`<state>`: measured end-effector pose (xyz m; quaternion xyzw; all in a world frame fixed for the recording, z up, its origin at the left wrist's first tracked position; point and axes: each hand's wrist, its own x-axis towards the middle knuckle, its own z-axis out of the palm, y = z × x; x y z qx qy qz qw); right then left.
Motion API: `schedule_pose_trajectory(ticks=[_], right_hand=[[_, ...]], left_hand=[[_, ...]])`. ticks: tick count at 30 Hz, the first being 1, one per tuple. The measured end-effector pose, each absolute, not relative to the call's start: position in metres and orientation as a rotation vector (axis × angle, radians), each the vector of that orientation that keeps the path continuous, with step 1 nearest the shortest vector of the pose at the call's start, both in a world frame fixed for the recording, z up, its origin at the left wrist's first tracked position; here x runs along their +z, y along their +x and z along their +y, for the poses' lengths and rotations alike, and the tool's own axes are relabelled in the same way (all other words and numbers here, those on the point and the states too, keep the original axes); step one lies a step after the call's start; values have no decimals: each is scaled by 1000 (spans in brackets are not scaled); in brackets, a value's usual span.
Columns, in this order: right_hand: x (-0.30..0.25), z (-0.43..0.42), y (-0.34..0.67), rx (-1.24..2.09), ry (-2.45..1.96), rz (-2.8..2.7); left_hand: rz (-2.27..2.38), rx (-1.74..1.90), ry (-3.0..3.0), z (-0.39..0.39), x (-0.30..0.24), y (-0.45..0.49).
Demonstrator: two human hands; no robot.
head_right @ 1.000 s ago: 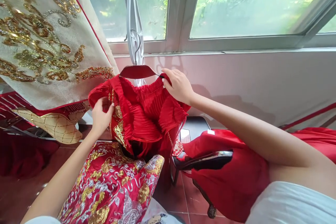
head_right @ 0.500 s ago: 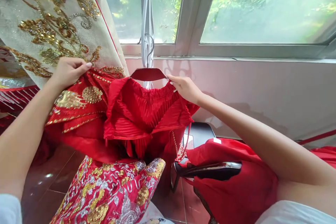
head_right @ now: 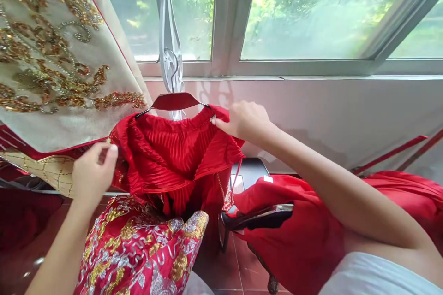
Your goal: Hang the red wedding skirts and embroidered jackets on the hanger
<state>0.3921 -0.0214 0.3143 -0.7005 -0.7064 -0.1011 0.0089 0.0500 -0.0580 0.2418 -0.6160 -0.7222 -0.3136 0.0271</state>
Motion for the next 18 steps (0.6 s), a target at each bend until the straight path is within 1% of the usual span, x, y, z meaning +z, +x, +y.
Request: schedule_pose_trajectory(ticks=[3,5,6,8,9,11,13,14,16,18], right_hand=[[295,-9,407,230,-2302,-2566],[284,1,411,581,-2311,-2582],[281,4,410,715,-2289,-2529],[279,5,404,914,-2173,-2379],[280,2,399,982,-2091,-2292],[279,-5,387,1110,-1880,-2091],[274,-13,374,1250,-1638,-1843],[270,-16,368,1327,-1517,-1713],[262,-21,358,1494,-1313,-1501],[256,-22,351,1599,-1212,-1392]], left_hand=[[-2422,-644,-1961,-72,206,64],[-2425,-616,-2093,-66,184,59],[-2405,-674,-2157,-62,177,54],[-2363,-908,-2309,-55,175,47],[-2335,-1083,-2396,-55,181,47],[-2236,-1525,-2507,-58,203,55],[-2096,-1958,-2402,-61,233,75],[-2037,-2100,-2302,-61,246,88],[-1989,-2273,-2195,-55,265,114],[-2025,-2386,-2218,-43,269,136]])
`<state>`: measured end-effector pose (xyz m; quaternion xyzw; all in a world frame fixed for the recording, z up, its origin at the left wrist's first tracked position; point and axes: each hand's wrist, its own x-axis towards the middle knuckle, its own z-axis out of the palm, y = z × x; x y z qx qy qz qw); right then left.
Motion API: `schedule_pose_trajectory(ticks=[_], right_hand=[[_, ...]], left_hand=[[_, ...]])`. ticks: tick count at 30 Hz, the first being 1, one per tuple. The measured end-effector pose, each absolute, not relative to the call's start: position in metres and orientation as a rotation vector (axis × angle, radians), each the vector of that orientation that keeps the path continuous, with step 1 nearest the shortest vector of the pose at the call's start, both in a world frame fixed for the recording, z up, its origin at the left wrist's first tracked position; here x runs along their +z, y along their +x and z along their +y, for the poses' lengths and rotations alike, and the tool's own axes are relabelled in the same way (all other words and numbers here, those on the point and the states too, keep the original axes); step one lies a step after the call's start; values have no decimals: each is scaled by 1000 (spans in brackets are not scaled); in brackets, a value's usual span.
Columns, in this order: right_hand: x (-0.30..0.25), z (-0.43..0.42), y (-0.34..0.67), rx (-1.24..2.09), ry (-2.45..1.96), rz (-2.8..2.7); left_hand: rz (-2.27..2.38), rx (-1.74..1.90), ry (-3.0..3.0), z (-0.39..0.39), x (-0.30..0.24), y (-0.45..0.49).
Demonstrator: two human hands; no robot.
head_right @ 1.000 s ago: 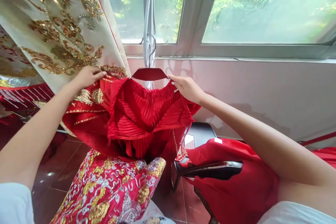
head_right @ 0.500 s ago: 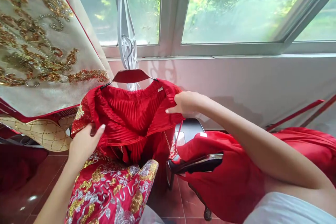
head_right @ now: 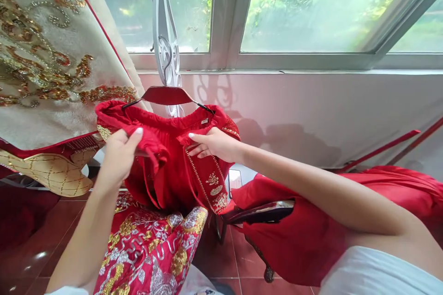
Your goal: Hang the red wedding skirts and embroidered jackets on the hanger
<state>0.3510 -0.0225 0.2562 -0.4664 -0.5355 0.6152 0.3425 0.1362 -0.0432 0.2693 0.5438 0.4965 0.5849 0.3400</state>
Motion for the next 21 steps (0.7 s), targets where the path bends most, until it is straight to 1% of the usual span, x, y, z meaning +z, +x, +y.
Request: schedule_pose_trajectory(ticks=[4,9,14,19,21], right_hand=[[251,-23,345,1640,-1271,-1329],[244,-25,343,1729,-1256,-1322],[240,-25,338,1671,-1278,-1302],[234,-25,335,1743,-1252,-1327],[234,-27,334,1709,-1212,-1381]], left_hand=[[1133,1401,1324,-21,243,159],[1041,1384,1230,-21,212,161],[1010,1422,1202,-32,207,161],[1013,1510,1174,-40,200,161],[1003,1522,1146,-43,197,162]])
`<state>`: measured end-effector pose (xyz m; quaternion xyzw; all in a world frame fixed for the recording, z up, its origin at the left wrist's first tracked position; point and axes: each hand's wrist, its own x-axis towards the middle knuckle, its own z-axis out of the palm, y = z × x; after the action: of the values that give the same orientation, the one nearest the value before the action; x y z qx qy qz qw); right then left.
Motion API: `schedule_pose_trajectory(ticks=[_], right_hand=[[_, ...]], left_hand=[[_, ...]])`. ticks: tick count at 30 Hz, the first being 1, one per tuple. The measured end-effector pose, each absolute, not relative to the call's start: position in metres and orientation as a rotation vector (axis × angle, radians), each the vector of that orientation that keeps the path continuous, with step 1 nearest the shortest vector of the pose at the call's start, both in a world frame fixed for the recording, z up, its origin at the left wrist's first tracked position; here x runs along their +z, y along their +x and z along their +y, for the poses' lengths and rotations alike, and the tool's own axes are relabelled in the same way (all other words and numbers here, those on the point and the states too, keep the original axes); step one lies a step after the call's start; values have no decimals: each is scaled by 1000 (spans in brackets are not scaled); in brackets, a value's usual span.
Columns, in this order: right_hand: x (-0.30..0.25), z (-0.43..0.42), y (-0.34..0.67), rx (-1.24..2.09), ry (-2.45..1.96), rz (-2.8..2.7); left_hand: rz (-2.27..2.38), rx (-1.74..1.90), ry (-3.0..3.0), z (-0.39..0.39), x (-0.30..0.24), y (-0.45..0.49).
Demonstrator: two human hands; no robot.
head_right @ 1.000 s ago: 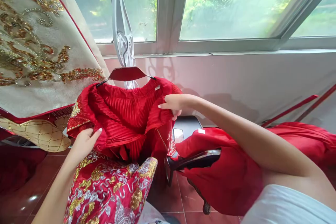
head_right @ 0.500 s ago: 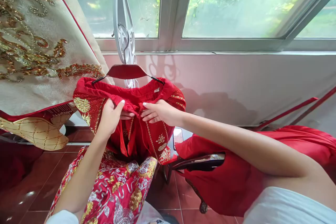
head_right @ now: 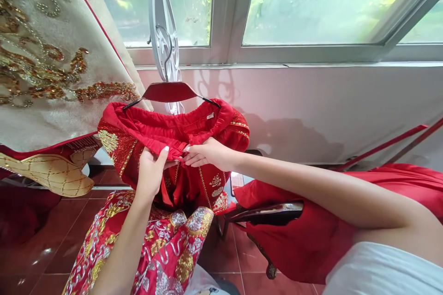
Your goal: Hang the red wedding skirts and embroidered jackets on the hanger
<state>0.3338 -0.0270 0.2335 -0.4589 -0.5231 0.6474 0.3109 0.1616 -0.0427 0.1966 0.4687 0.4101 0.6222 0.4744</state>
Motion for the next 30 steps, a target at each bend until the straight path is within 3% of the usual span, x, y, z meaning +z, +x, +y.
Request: schedule_pose_trajectory(ticks=[19,27,30], right_hand=[[248,-49,321,1579,-1311,-1673],[266,-49,336,1815,-1178,-1967],[263,-49,336,1813,-1116,-1897]], left_hand=[[1113,1643,1218,-52,169,164],[1145,1879,995,-37,171,123],[1166,1639,1079,-52,186,126]])
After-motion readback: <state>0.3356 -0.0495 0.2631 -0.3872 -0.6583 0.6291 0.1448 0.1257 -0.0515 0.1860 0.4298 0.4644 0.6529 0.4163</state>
